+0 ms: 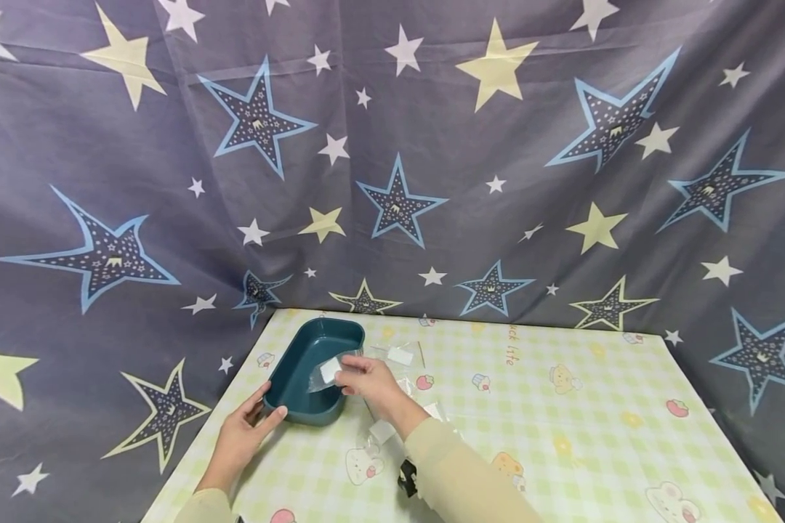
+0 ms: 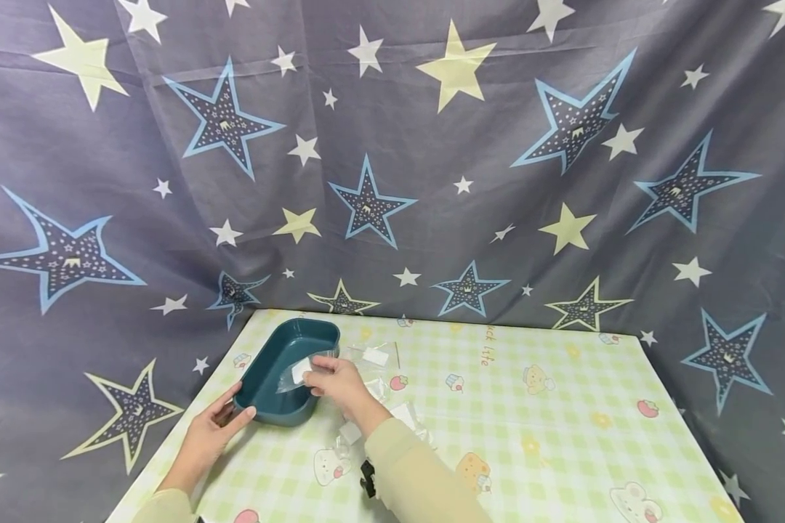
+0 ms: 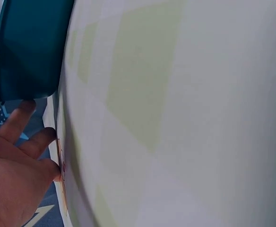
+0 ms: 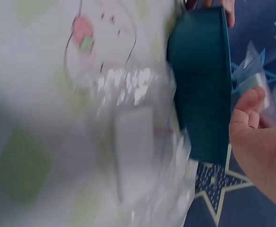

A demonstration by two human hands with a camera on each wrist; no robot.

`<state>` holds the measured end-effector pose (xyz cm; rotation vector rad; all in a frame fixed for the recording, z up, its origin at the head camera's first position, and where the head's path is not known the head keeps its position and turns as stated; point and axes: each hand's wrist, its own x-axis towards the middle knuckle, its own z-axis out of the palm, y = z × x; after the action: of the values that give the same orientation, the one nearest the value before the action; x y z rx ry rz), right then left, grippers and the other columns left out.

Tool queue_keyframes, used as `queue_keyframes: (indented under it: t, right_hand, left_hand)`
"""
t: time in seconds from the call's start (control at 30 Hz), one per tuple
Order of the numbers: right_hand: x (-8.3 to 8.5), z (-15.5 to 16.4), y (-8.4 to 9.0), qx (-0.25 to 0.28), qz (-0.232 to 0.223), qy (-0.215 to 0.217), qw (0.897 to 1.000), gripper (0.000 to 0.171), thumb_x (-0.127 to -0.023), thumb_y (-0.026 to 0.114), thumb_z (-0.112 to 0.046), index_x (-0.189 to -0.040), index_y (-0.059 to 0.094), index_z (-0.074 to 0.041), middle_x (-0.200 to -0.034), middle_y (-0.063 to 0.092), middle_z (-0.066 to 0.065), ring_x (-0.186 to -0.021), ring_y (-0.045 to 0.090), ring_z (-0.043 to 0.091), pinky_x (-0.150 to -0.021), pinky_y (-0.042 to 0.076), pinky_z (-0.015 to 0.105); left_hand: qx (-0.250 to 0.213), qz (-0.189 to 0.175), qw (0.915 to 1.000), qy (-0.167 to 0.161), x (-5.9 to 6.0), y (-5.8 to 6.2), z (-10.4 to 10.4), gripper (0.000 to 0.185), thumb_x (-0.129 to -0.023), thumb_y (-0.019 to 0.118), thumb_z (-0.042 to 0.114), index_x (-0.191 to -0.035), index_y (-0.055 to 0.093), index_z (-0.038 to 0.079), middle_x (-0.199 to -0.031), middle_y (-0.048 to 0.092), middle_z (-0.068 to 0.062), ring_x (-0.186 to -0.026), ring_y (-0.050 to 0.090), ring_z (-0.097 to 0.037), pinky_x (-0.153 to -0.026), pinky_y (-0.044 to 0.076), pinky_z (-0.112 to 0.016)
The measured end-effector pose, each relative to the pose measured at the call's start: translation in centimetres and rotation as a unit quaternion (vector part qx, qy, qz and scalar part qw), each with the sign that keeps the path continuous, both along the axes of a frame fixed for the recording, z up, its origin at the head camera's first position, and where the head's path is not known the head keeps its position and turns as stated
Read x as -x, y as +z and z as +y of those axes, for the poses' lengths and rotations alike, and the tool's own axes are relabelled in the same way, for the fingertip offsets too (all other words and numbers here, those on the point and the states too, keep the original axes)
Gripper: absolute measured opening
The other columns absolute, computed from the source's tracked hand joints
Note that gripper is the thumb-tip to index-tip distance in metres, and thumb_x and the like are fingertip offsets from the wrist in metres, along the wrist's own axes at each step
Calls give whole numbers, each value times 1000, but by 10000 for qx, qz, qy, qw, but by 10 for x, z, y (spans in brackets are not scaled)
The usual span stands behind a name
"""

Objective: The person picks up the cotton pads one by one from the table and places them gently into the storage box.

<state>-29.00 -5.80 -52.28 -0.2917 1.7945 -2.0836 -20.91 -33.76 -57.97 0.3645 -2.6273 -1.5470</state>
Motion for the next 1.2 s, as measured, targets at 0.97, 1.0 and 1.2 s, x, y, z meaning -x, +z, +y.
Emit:
queue_keyframes:
  t: [0.97,1.0,1.2]
  right_hand:
    - [3,-28,23,850,-1495,587,9833,108,-100,58,-71,-173,11,-7,-176,-8,33,-155,10,69,-128,27,70]
    - [3,-24,25,905,-1533,583,9823,111,-100,58,-72,-173,8,-5,-175,-6,36,-156,10,69,-129,27,70]
    - [0,-1,35,1210,-1497,705,9788,103,-104,49,-70,-173,9,-5,-173,-3,40,-157,10,66,-130,23,68]
  left_hand:
    - [114,150,9998,68,-3,1,5,84,-93,80,56,-165,45,28,-166,46,-22,-150,51,-37,-119,47,-48]
    - [138,137,9998,72,-3,2,5,85,-93,80,56,-165,45,28,-165,47,-22,-150,52,-37,-119,47,-49]
    - [197,40,9998,44,-3,5,2,85,-94,79,57,-166,44,30,-168,43,-22,-151,50,-38,-120,47,-50]
